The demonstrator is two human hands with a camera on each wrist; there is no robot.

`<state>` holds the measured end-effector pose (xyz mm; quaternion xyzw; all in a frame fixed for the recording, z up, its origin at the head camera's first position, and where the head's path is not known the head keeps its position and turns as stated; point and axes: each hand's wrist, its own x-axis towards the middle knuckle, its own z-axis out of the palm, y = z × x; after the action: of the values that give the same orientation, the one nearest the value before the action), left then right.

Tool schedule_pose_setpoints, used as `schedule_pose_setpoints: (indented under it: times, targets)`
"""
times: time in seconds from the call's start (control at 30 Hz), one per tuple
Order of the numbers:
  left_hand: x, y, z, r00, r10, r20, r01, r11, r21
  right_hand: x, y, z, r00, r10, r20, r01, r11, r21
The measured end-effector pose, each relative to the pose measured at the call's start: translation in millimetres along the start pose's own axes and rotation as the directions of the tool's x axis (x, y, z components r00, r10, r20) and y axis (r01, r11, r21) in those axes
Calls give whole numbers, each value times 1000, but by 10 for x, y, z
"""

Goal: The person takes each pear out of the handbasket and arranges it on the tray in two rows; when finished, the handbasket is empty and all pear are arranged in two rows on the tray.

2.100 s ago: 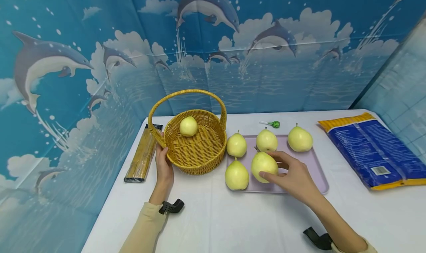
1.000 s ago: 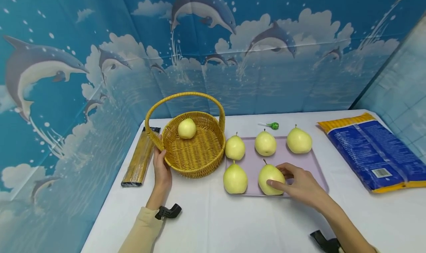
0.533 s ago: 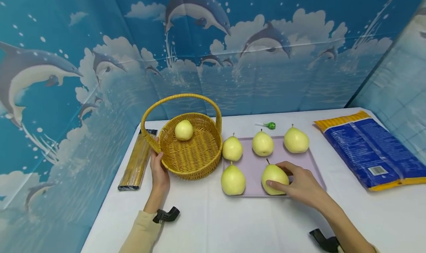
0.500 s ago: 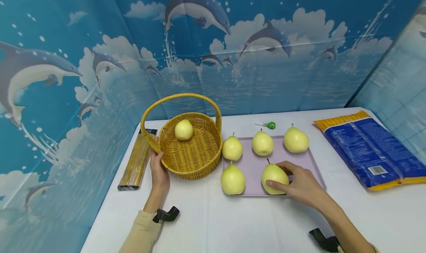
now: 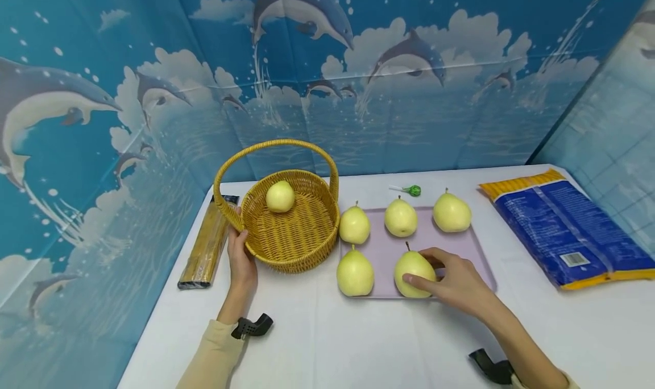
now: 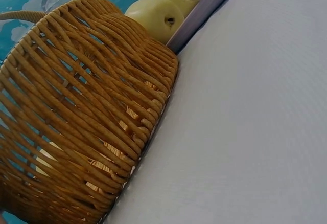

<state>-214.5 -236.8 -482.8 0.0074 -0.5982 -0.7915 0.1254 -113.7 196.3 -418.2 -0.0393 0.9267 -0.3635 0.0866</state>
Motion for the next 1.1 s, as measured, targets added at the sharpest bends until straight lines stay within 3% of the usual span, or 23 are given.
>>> schedule_pose_setpoints:
  times: [0.5,0.73,0.93,1.1]
  targets:
    - [10,-16,-12,1000,-7,-5,7,1000,4,11,36,-44,999,9,-50,-8,1000,26]
    - [38,-19,-13,1000,15,7,-15,1000,-2,44,27,-78,994,-9,-110,18,997,78]
    - [17,-41,3,1000,-4,-1,4,1000,-2,42,-48,-145,983,4,-182,16,994,108]
    - [10,-23,-17,1000,-2,-2,2,1000,1,81,-255,-210,973,-88,-215,113,988,106]
